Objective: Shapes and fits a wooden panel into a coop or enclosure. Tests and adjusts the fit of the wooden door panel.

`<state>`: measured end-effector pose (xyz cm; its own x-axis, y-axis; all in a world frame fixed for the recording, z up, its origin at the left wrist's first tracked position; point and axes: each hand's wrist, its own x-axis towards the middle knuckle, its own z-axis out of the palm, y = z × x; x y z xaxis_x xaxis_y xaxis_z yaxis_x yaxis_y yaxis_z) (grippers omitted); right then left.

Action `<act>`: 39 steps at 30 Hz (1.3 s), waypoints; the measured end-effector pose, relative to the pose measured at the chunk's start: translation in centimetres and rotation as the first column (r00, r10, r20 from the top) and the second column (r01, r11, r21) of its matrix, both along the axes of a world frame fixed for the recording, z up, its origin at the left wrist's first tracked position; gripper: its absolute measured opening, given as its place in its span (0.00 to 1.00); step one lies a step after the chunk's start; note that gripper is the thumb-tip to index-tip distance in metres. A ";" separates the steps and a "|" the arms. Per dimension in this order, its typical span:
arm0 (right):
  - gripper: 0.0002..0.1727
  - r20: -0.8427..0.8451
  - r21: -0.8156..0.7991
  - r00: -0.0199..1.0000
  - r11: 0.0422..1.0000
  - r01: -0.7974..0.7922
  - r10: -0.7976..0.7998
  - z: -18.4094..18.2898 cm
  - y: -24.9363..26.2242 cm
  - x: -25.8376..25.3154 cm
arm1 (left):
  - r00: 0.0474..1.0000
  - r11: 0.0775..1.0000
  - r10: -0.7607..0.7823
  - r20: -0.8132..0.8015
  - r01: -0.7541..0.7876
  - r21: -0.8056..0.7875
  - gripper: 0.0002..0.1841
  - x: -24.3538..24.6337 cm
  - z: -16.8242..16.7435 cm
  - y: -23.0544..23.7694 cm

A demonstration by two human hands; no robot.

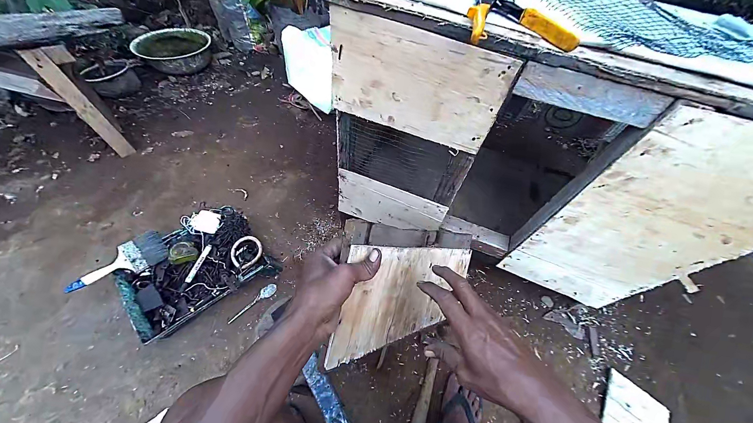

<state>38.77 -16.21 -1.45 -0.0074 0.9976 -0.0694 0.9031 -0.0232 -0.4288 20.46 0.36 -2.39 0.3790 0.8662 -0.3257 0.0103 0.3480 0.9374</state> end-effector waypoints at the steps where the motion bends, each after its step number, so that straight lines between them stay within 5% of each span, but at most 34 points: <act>1: 0.46 -0.024 0.020 0.999 1.000 0.023 -0.023 0.3 0.3 0.2 | 1.000 0.999 -0.016 -0.020 0.016 0.042 0.13 0.1 0.2 -0.1; 5: 0.32 -0.351 0.063 0.893 0.944 0.324 -0.283 0.8 2.7 3.4 | 0.942 0.882 -0.062 -0.329 0.205 0.423 0.16 -0.1 0.0 -1.0; 8: 0.24 -0.596 -0.266 0.487 0.729 0.630 -0.638 -0.5 4.8 7.9 | 0.858 0.572 0.140 -0.495 0.338 0.747 0.20 -0.6 -0.1 -3.2; 10: 0.33 -0.539 -0.515 0.280 0.574 0.637 -0.795 -3.5 4.9 10.7 | 0.888 0.343 0.171 -0.427 0.353 0.871 0.21 -1.4 -0.8 -4.7; 12: 0.44 -0.464 -0.684 0.196 0.490 0.540 -0.864 -6.7 4.5 12.2 | 0.914 0.145 0.122 -0.386 0.368 0.918 0.17 -2.2 -1.9 -6.0; 15: 0.51 -0.467 -0.775 0.104 0.464 0.430 -0.878 -8.6 4.4 11.4 | 0.922 -0.128 0.054 -0.384 0.388 0.913 0.14 -3.6 -3.8 -8.3; 17: 0.48 -0.520 -0.767 0.038 0.487 0.418 -0.853 -8.8 4.6 10.7 | 0.925 -0.226 -0.002 -0.381 0.370 0.901 0.13 -4.4 -4.7 -9.4; 21: 0.25 -0.604 -0.670 -0.057 0.468 0.577 -0.795 -8.7 4.3 8.5 | 0.922 -0.226 -0.102 -0.374 0.344 0.911 0.13 -5.5 -5.3 -10.7; 25: 0.21 -0.640 -0.576 -0.005 0.475 0.666 -0.768 -8.8 4.7 8.7 | 0.870 -0.256 -0.127 -0.476 0.435 0.863 0.13 -5.3 -5.7 -11.8; 27: 0.20 -0.663 -0.536 0.010 0.483 0.692 -0.749 -8.9 4.5 9.2 | 0.771 -0.274 -0.169 -0.614 0.562 0.780 0.13 -5.2 -6.1 -12.5; 30: 0.21 -0.708 -0.489 -0.005 0.485 0.725 -0.707 -8.1 4.4 9.5 | 0.543 -0.252 -0.326 -0.774 0.739 0.624 0.44 -5.2 -6.6 -11.9; 32: 0.24 -0.737 -0.448 0.010 0.499 0.742 -0.676 -7.2 4.4 9.2 | 0.521 -0.169 -0.333 -0.786 0.787 0.593 0.53 -5.2 -6.4 -9.7; 35: 0.29 -0.762 -0.349 0.131 0.573 0.742 -0.634 -7.7 3.9 8.5 | 0.578 0.019 -0.165 -0.799 0.812 0.583 0.46 -5.3 -5.1 -4.2; 39: 0.24 -0.789 -0.190 0.291 0.666 0.721 -0.541 -7.9 3.8 8.0 | 0.536 0.440 -0.056 -0.842 0.771 0.461 0.43 -4.9 -4.4 2.6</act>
